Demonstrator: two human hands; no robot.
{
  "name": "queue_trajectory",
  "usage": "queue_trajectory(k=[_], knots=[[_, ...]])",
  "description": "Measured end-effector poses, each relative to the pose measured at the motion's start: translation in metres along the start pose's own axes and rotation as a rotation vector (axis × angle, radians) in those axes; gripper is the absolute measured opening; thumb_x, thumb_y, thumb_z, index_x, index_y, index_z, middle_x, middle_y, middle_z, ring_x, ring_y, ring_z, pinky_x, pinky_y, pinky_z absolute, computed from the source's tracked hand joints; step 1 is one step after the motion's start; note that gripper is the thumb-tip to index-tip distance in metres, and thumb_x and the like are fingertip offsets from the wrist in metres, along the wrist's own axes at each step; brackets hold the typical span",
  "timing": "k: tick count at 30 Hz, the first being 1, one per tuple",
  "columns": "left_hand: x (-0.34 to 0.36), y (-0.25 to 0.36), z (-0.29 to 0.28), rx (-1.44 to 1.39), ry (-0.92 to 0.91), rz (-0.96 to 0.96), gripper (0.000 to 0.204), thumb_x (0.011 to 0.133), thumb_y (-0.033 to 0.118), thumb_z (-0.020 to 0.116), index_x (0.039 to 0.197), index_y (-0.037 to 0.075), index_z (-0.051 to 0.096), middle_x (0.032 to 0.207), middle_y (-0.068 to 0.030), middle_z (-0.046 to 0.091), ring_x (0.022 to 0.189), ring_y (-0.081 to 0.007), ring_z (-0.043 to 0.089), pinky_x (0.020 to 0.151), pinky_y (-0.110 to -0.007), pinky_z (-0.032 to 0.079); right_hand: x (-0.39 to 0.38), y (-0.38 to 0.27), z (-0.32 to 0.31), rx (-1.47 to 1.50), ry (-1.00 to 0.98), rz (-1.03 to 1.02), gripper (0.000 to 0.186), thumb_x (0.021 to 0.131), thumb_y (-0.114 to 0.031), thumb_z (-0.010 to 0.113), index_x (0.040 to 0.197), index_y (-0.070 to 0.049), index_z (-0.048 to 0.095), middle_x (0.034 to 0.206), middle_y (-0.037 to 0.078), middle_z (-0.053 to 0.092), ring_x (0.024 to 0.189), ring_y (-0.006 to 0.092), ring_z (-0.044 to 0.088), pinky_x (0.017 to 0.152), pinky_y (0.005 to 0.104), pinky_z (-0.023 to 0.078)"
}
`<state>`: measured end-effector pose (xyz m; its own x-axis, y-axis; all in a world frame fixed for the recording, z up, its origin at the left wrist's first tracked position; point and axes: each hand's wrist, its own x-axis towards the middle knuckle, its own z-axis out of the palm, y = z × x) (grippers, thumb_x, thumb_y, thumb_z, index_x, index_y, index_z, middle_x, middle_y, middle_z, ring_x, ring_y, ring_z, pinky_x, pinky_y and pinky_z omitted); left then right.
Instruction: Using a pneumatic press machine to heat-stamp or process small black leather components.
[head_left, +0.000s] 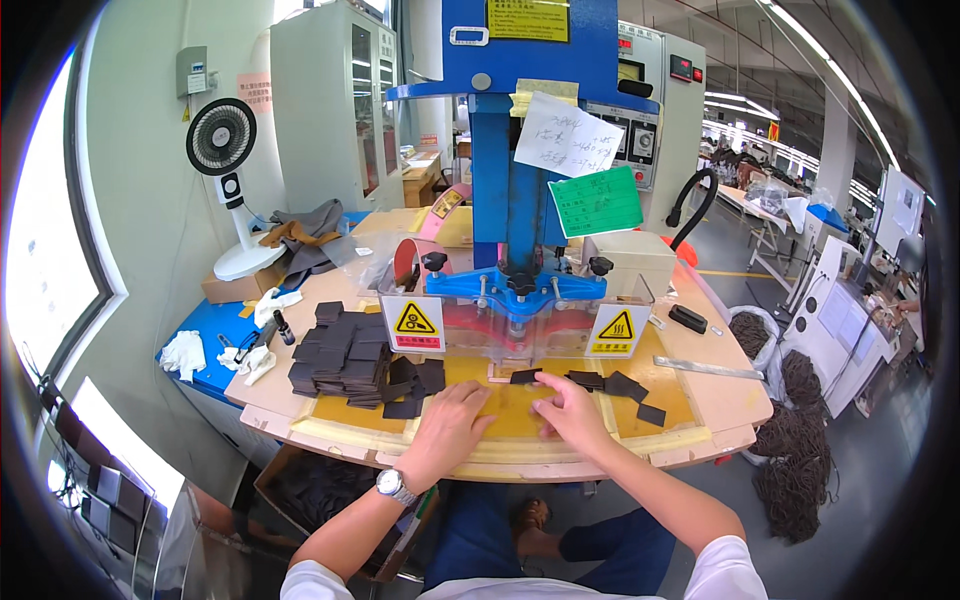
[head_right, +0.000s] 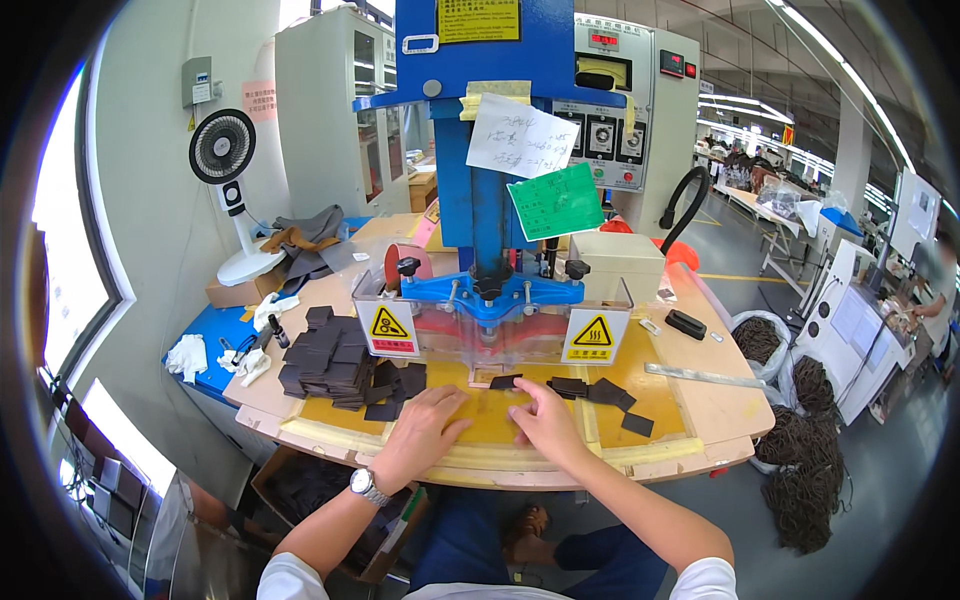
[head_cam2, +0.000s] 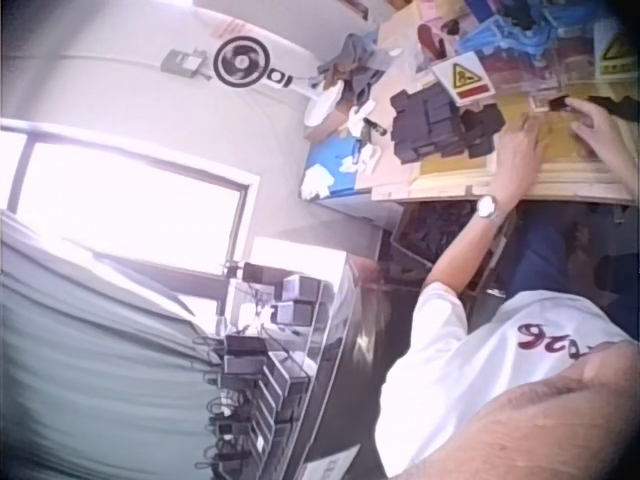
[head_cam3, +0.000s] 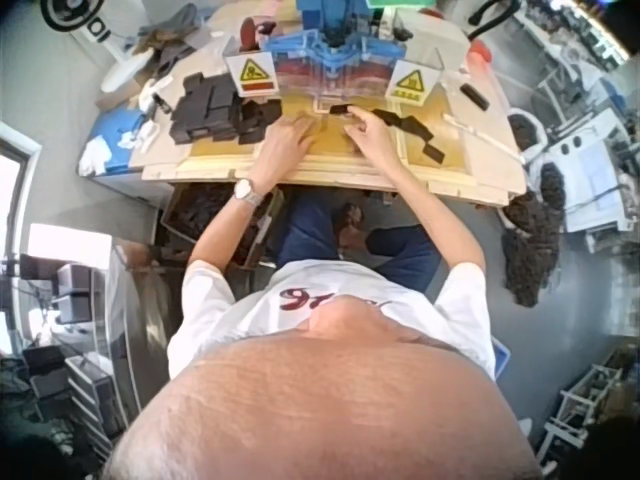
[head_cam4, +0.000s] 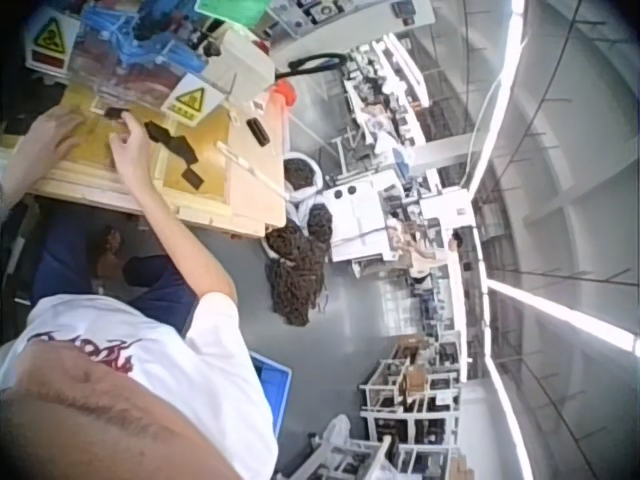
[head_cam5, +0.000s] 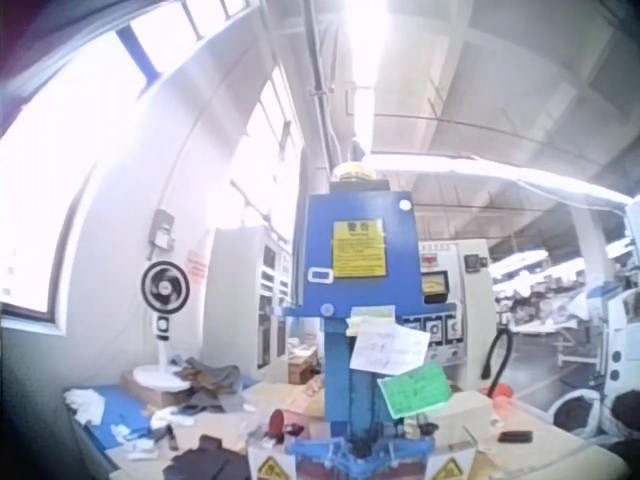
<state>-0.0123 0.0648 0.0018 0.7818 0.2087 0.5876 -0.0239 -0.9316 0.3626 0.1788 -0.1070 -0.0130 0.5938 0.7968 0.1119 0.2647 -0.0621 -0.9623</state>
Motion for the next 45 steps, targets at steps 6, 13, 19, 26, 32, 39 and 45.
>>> queue_trajectory(k=[6, 13, 19, 26, 32, 39, 45], knots=[[0.0, -0.01, -0.006, 0.047, -0.039, 0.058, 0.036, 0.095, 0.015, 0.079, 0.125, -0.003, 0.073, 0.129, -0.0216, 0.071, 0.122, -0.0429, 0.067, 0.106, -0.051, 0.055, 0.031, -0.007, 0.011, -0.152, -0.114, 0.057, 0.069, 0.102, -0.014, 0.077, 0.163, 0.004, 0.05, 0.103, 0.014, 0.075, 0.065, 0.0195, 0.075, 0.063, 0.033, 0.06], [0.02, -0.031, 0.013, 0.195, -0.136, 0.067, 0.039, 0.095, 0.016, 0.077, 0.126, -0.007, 0.071, 0.129, -0.0226, 0.071, 0.122, -0.0401, 0.067, 0.106, -0.051, 0.055, 0.042, -0.01, 0.019, -0.33, -0.145, 0.068, 0.078, 0.098, -0.019, 0.082, 0.162, 0.009, 0.048, 0.142, 0.022, 0.062, 0.068, 0.0208, 0.073, 0.063, 0.035, 0.061], [0.04, -0.042, 0.051, 0.476, -0.076, 0.116, 0.042, 0.093, 0.013, 0.072, 0.129, -0.007, 0.07, 0.127, -0.0222, 0.072, 0.12, -0.0381, 0.068, 0.102, -0.049, 0.055, 0.043, -0.007, 0.022, -0.352, -0.101, 0.002, 0.079, 0.098, -0.018, 0.084, 0.164, 0.005, 0.047, 0.09, 0.01, 0.074, 0.059, 0.0166, 0.07, 0.056, 0.0329, 0.057], [0.035, -0.036, 0.055, 0.633, -0.061, 0.104, 0.045, 0.091, 0.015, 0.07, 0.131, -0.005, 0.071, 0.125, -0.0183, 0.073, 0.113, -0.0323, 0.069, 0.091, -0.046, 0.054, 0.029, -0.008, 0.01, -0.374, -0.169, -0.036, 0.076, 0.101, -0.022, 0.081, 0.164, 0.003, 0.047, 0.108, 0.018, 0.075, 0.071, 0.0255, 0.076, 0.065, 0.0388, 0.061], [0.035, -0.039, 0.055, 0.575, -0.036, 0.096, 0.044, 0.093, 0.015, 0.068, 0.132, -0.005, 0.07, 0.127, -0.0174, 0.072, 0.116, -0.0321, 0.068, 0.094, -0.046, 0.053, 0.027, -0.008, 0.019, -1.07, -0.022, -0.366, 0.072, 0.106, -0.035, 0.072, 0.163, 0.001, 0.047, 0.123, 0.027, 0.074, 0.102, 0.0483, 0.075, 0.086, 0.0549, 0.063], [0.031, -0.042, 0.053, 0.513, -0.006, 0.089, 0.039, 0.095, 0.012, 0.066, 0.132, -0.002, 0.07, 0.13, -0.0158, 0.072, 0.119, -0.0323, 0.068, 0.098, -0.045, 0.051, 0.046, -0.01, 0.026, -1.194, -0.029, -0.353, 0.058, 0.106, -0.034, 0.073, 0.149, 0.002, 0.058, 0.12, 0.025, 0.077, 0.099, 0.0448, 0.077, 0.08, 0.0544, 0.064], [0.032, -0.04, 0.046, 0.419, -0.005, 0.088, 0.038, 0.096, 0.011, 0.065, 0.132, 0.001, 0.07, 0.127, -0.0176, 0.072, 0.122, -0.0347, 0.069, 0.101, -0.047, 0.053, 0.05, -0.009, 0.027, -1.211, -0.018, -0.456, 0.048, 0.107, -0.034, 0.071, 0.131, 0.007, 0.067, 0.107, 0.024, 0.079, 0.089, 0.043, 0.079, 0.074, 0.0532, 0.064]])
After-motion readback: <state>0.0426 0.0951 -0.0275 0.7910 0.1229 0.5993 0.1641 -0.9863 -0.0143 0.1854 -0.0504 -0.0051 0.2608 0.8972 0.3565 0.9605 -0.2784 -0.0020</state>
